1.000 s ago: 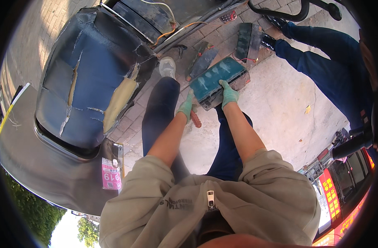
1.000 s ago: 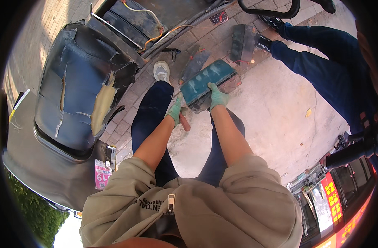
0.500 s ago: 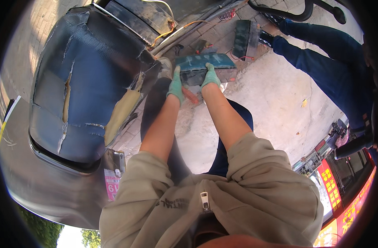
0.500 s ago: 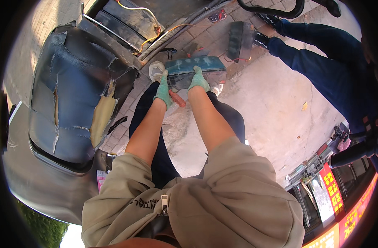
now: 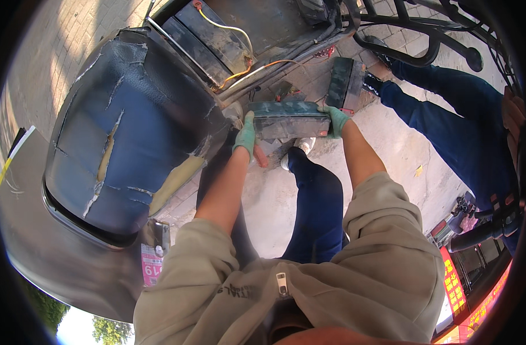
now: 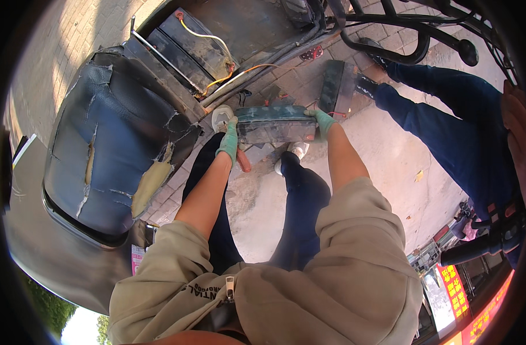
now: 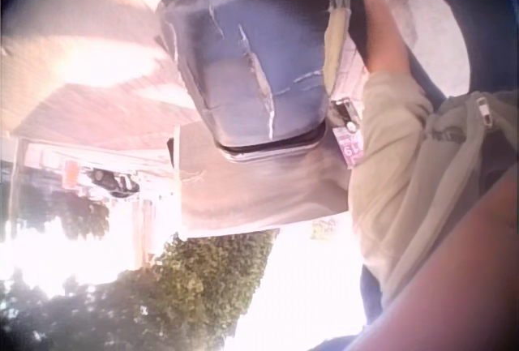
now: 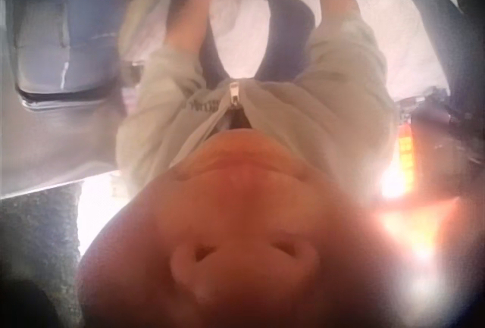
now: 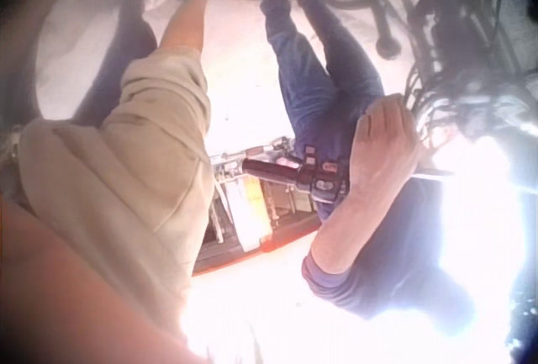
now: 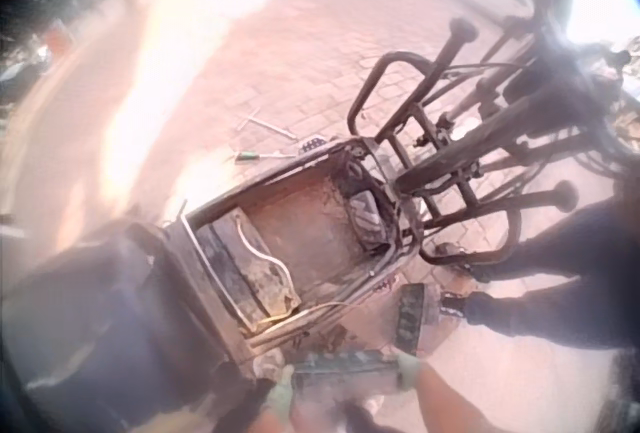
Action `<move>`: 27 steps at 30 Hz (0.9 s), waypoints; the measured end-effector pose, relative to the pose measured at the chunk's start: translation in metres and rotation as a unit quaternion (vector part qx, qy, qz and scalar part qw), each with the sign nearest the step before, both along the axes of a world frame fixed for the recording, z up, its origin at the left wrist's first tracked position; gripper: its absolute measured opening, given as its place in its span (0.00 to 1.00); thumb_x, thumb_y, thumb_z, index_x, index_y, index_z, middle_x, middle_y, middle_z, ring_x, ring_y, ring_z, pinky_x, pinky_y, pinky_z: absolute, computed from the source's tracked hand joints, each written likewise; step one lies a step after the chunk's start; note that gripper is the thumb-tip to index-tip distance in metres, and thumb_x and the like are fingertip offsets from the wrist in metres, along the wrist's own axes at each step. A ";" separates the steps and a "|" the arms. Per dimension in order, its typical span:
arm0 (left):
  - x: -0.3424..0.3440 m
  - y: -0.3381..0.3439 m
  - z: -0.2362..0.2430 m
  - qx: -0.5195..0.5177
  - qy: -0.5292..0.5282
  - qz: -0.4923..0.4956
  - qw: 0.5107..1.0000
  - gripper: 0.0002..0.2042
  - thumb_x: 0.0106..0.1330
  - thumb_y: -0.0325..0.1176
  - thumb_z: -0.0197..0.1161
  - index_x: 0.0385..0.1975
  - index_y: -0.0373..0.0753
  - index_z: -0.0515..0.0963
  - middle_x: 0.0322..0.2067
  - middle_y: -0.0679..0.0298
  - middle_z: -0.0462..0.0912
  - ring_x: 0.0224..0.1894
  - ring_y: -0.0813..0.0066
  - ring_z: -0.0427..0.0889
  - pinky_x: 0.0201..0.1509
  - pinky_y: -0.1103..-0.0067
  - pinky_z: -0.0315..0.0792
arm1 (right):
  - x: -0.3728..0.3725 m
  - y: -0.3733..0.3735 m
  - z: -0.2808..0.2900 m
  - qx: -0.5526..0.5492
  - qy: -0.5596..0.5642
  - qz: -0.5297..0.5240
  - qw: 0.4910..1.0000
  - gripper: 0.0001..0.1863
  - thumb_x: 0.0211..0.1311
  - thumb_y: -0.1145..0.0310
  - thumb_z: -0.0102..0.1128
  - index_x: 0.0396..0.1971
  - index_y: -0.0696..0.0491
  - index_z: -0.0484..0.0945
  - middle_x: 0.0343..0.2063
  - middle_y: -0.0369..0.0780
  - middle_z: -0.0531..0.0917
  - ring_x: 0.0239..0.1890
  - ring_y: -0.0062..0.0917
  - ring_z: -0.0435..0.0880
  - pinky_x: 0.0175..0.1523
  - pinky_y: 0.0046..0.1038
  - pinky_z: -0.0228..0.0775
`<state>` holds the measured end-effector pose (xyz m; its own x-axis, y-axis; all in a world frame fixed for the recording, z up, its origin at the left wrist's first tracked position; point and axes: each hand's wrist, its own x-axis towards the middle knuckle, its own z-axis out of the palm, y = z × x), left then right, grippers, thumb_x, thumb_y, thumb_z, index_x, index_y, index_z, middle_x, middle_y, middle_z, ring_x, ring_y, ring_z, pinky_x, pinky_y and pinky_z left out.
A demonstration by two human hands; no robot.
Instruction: The person removes the seat of an electric scooter, then uses a screwdriver and pliers to adjust and tighten wires connected to the battery. The person works on the wiring and battery terminals throughout the clip.
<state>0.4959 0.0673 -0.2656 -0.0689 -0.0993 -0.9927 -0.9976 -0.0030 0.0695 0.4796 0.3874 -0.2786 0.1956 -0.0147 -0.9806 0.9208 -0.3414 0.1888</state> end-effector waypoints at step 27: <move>-0.117 0.050 0.244 0.052 0.083 -0.424 0.900 0.46 0.59 0.75 0.45 0.41 0.27 0.82 0.35 0.38 0.83 0.44 0.48 0.84 0.52 0.65 0.72 | 0.110 -0.054 0.252 0.072 0.251 -0.411 0.873 0.33 0.62 0.49 0.51 0.63 0.54 0.69 0.60 0.48 0.74 0.61 0.44 0.74 0.64 0.49 0.67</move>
<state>0.3784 0.1176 -0.0214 -0.2251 0.1521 -0.9624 -0.6192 0.7403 0.2618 0.5893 0.3336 -0.0263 -0.2782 0.1830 -0.9429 0.3079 -0.9129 -0.2680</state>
